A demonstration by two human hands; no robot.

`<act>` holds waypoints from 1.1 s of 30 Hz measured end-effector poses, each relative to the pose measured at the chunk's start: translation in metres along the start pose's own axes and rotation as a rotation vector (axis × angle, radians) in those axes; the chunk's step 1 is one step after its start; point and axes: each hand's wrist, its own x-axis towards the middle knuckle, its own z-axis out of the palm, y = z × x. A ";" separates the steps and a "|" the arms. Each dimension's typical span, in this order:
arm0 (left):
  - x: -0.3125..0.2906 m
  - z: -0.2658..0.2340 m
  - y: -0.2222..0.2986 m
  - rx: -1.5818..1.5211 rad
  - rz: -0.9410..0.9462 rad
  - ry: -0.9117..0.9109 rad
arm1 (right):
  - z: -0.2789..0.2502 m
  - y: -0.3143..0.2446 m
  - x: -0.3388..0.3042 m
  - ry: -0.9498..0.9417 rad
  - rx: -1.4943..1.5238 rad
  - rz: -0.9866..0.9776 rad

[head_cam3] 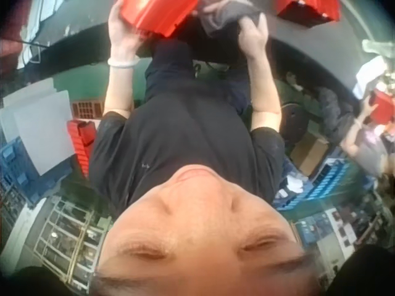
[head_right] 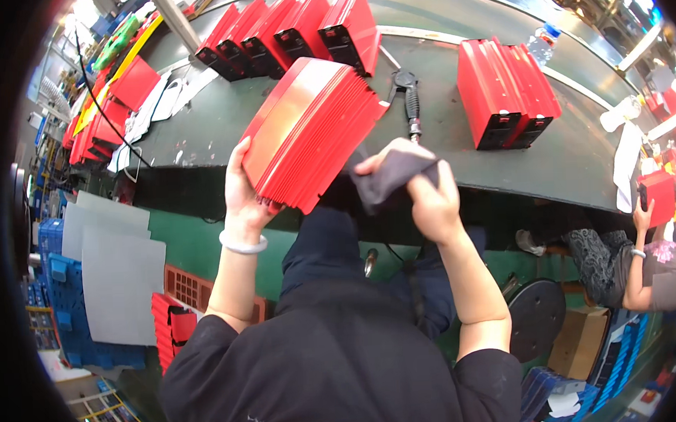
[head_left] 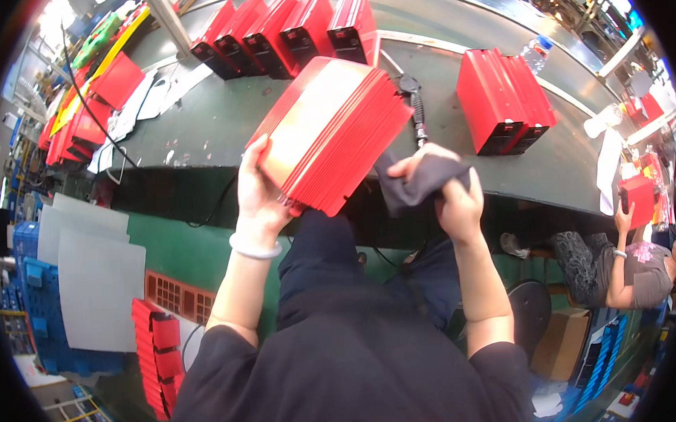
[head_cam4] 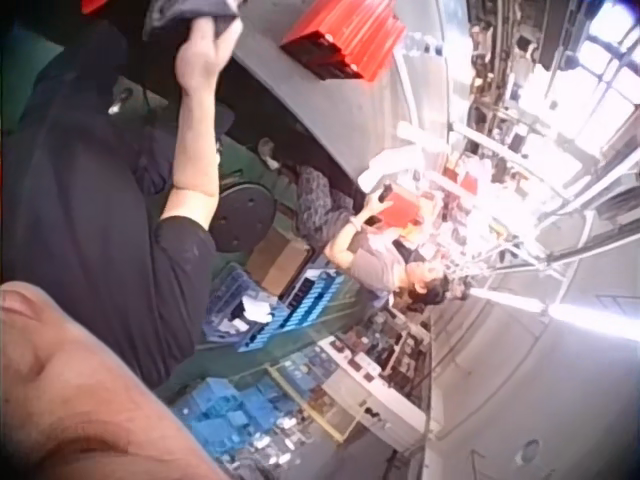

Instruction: Cleaning red metal electronics housings using a cloth and an air nozzle at a factory assembly line.

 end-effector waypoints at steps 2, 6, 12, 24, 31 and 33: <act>-0.008 0.005 0.004 0.016 0.038 0.028 | -0.026 0.014 0.005 0.231 0.092 0.135; -0.006 0.002 0.013 -0.022 0.105 -0.046 | -0.079 0.059 0.054 0.324 -0.818 0.214; -0.015 0.005 0.026 -0.014 0.135 -0.077 | -0.098 0.117 0.097 0.048 -1.451 0.664; -0.063 -0.037 0.065 -0.041 0.370 -0.016 | -0.046 0.075 0.028 0.138 0.671 0.198; -0.142 -0.123 0.104 0.072 0.597 0.128 | 0.054 0.030 -0.019 -0.759 0.142 0.629; -0.166 -0.137 0.107 0.090 0.628 0.210 | 0.080 0.030 -0.022 -1.076 -0.357 0.366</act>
